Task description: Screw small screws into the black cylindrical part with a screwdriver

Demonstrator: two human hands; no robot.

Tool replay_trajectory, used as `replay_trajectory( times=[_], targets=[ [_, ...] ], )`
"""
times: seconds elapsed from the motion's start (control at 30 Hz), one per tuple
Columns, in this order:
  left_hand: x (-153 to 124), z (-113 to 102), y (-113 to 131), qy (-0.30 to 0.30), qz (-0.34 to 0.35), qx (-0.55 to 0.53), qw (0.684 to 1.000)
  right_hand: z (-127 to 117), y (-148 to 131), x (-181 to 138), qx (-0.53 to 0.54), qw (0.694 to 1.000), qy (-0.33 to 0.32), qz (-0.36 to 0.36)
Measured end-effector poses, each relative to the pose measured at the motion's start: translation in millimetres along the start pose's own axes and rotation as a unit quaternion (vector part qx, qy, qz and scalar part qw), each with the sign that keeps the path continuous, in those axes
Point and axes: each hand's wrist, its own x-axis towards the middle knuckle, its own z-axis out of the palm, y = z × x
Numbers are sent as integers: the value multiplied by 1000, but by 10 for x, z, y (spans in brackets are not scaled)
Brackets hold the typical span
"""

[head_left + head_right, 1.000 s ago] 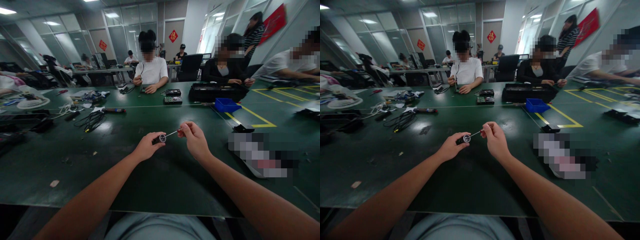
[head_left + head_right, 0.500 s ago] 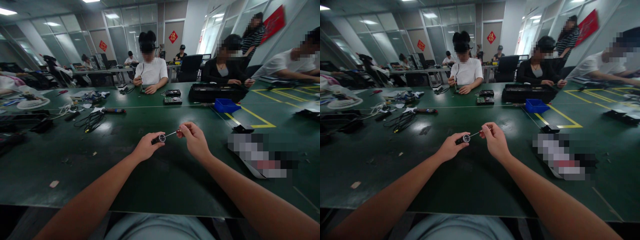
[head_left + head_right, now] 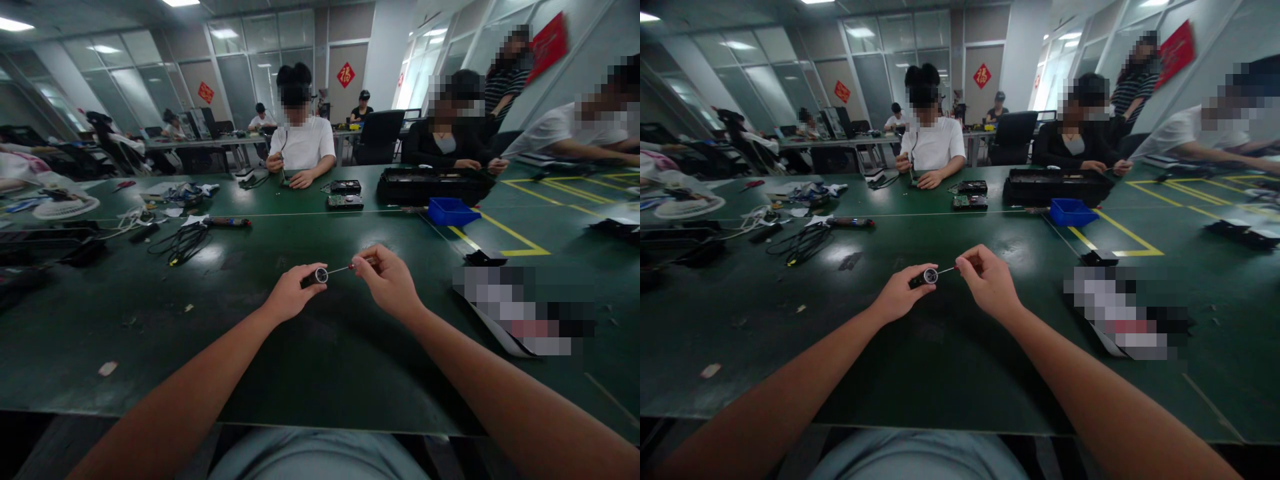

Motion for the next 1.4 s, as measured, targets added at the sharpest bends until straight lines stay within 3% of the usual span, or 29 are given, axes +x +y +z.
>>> replay_trajectory(
  times=[0.8,1.1,1.4],
  targets=[
    [5,1,-57,5,0,-9,1000,3,2,-2,14,997,-79,12],
    [13,-12,-33,6,2,-5,1000,21,15,-15,-28,997,-66,3],
    [13,-1,-57,9,9,-4,1000,21,-3,-21,21,996,-79,35]
  ],
)
